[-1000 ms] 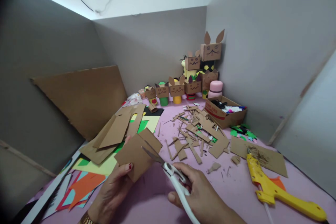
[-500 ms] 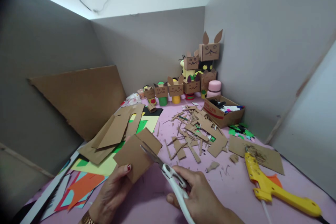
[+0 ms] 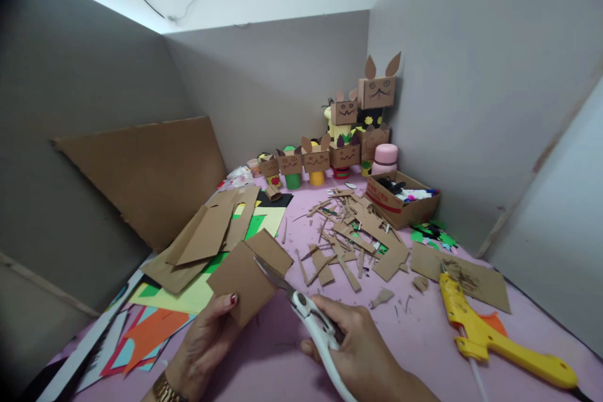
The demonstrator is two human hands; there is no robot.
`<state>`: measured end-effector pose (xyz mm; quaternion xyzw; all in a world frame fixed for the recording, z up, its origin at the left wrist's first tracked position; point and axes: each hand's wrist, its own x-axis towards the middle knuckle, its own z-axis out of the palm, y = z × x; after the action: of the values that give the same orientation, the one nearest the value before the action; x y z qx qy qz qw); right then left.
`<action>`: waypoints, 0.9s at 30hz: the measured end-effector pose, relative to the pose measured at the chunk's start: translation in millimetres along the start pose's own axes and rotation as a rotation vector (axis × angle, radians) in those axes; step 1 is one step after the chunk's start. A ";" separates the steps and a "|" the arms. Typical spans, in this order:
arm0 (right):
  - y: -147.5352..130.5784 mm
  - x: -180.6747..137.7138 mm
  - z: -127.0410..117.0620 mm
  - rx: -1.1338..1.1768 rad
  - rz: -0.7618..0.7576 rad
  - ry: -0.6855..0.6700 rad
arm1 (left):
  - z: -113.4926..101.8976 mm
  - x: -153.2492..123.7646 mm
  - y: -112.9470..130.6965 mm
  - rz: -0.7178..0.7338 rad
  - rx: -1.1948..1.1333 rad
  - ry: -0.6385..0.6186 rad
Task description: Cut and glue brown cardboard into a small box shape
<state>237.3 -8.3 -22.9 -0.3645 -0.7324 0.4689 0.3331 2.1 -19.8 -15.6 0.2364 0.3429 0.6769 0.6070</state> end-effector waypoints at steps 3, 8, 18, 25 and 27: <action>-0.3 2.2 -0.6 -0.028 -0.020 0.004 | 1.2 1.0 2.2 0.017 0.043 -0.005; -3.8 0.7 -2.7 -0.101 0.000 0.016 | 5.8 -0.1 4.9 0.027 0.096 -0.008; -10.0 -5.7 -7.2 -0.288 -0.053 -0.009 | 6.4 0.1 0.6 -0.008 0.061 0.004; -10.7 -6.2 -4.6 -0.246 -0.038 -0.001 | 8.4 -0.3 0.3 -0.037 0.022 -0.002; -9.8 -4.6 -5.2 -0.245 -0.040 0.004 | 8.0 -0.1 0.5 -0.031 0.025 0.002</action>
<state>241.9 -12.8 -12.7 -0.3888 -0.7907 0.3684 0.2967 7.6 -18.6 -9.9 0.2378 0.3555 0.6633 0.6141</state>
